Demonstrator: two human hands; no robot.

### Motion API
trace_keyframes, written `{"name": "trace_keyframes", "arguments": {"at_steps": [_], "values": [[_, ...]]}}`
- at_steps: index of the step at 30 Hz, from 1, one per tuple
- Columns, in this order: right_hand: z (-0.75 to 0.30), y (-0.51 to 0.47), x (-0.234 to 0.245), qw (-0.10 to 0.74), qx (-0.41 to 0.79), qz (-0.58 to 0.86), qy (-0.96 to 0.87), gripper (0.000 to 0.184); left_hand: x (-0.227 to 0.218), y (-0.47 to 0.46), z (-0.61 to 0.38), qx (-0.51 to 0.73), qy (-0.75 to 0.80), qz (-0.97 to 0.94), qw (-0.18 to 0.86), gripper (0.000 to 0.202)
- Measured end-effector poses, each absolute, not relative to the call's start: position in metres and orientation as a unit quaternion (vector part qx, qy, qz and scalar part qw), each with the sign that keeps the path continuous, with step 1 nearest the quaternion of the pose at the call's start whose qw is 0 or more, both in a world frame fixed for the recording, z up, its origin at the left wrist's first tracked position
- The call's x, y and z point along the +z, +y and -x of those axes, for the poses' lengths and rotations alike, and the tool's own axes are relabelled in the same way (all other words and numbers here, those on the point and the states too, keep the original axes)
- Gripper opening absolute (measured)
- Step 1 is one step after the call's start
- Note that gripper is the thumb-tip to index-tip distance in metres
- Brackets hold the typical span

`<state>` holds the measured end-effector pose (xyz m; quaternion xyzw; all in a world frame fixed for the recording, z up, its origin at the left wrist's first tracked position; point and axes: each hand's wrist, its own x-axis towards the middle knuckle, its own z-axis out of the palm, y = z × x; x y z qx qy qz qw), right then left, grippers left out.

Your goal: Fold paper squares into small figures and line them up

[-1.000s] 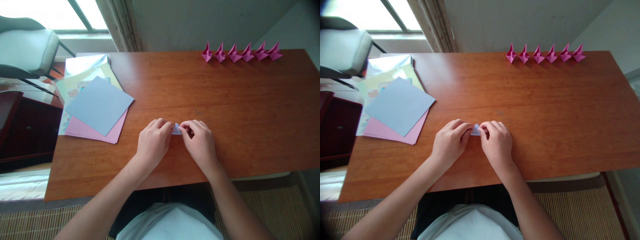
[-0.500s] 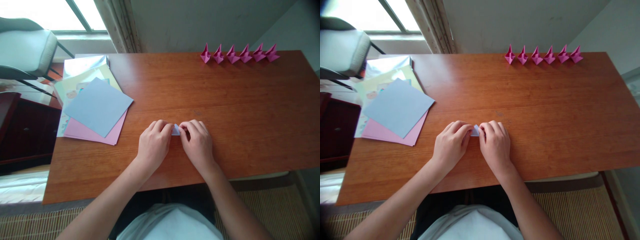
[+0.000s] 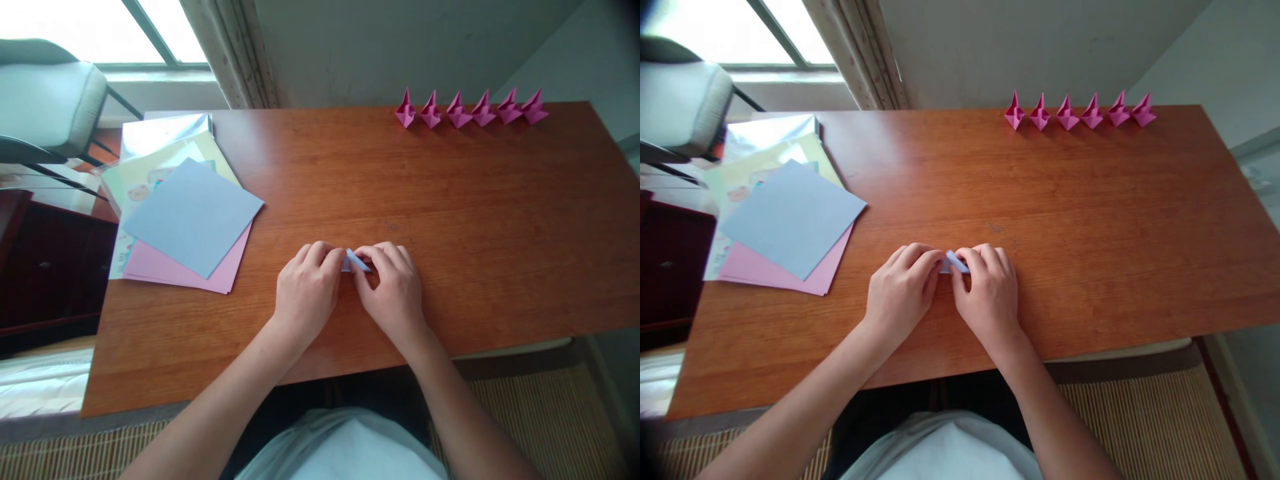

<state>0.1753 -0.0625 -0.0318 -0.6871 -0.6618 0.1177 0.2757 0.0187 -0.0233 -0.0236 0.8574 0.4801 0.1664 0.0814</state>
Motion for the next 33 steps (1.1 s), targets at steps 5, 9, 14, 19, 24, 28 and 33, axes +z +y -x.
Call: {"name": "trace_keyframes", "arguments": {"at_steps": [5,9,14,19,24,28,33], "values": [[-0.175,-0.061,-0.032,0.286,0.120,0.690,-0.654,0.005,-0.025,-0.023,-0.019,0.175,0.481,-0.855,0.087,0.014],[-0.172,-0.057,-0.031,0.277,0.108,0.705,-0.644,0.014,-0.025,-0.023,-0.019,0.180,0.483,-0.852,0.089,0.014],[-0.170,-0.055,-0.030,0.275,0.101,0.712,-0.638,0.017,-0.024,-0.023,-0.019,0.181,0.484,-0.851,0.092,0.014],[-0.168,-0.052,-0.030,0.247,0.098,0.727,-0.634,0.017,-0.024,-0.023,-0.019,0.178,0.486,-0.850,0.098,0.015],[-0.166,-0.052,-0.030,0.219,0.076,0.732,-0.641,0.017,-0.025,-0.023,-0.019,0.183,0.486,-0.850,0.093,0.014],[-0.166,-0.053,-0.031,0.207,0.070,0.729,-0.649,0.018,-0.025,-0.024,-0.020,0.181,0.483,-0.853,0.081,0.014],[-0.167,-0.052,-0.029,0.201,0.074,0.727,-0.652,0.016,-0.025,-0.022,-0.020,0.187,0.481,-0.854,0.069,0.015]]}}
